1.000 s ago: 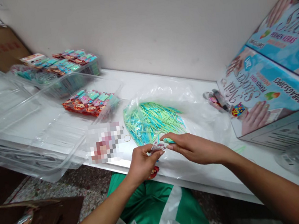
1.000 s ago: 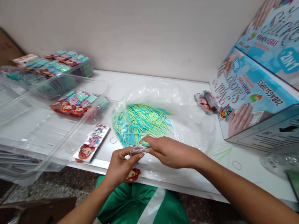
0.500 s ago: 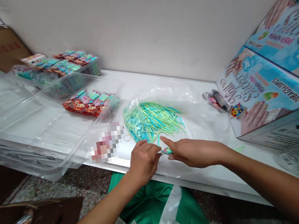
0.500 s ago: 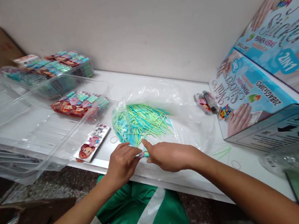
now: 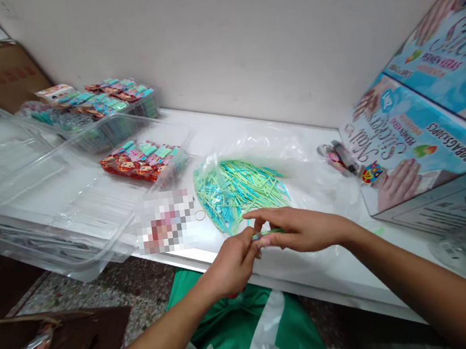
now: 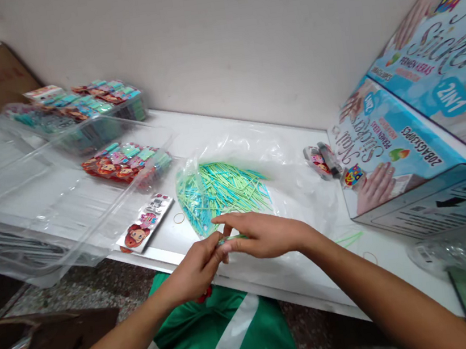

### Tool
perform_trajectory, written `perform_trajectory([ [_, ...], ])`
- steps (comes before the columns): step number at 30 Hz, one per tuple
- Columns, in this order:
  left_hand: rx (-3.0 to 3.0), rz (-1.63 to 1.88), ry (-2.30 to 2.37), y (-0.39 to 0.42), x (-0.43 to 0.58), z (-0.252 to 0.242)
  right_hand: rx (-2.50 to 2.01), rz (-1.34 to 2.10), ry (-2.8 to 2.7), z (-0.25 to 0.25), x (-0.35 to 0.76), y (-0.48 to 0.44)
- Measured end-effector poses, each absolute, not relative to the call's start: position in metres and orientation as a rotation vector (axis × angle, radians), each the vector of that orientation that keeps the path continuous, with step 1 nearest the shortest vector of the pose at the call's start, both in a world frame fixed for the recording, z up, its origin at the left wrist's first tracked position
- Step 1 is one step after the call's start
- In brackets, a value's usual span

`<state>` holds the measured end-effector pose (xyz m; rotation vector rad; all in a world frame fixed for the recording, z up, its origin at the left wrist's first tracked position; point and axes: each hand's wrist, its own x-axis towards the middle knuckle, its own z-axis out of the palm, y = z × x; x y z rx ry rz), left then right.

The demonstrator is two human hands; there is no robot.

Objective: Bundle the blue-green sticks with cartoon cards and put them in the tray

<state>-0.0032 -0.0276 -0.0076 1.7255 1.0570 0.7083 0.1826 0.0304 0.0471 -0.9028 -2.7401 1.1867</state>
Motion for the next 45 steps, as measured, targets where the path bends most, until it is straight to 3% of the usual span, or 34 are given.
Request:
perform_trajectory([
  [9, 1.158, 0.617, 0.803, -0.026, 0.008, -0.021, -1.18, 0.798, -2.708, 0.032, 0.156, 0.031],
  [19, 0.693, 0.788, 0.811, -0.023, 0.003, -0.025, -1.302, 1.536, -1.846, 0.022, 0.178, 0.029],
  [45, 0.659, 0.767, 0.755, -0.029, 0.009, -0.029, -1.228, 1.399, -1.884, 0.006, 0.177, 0.017],
])
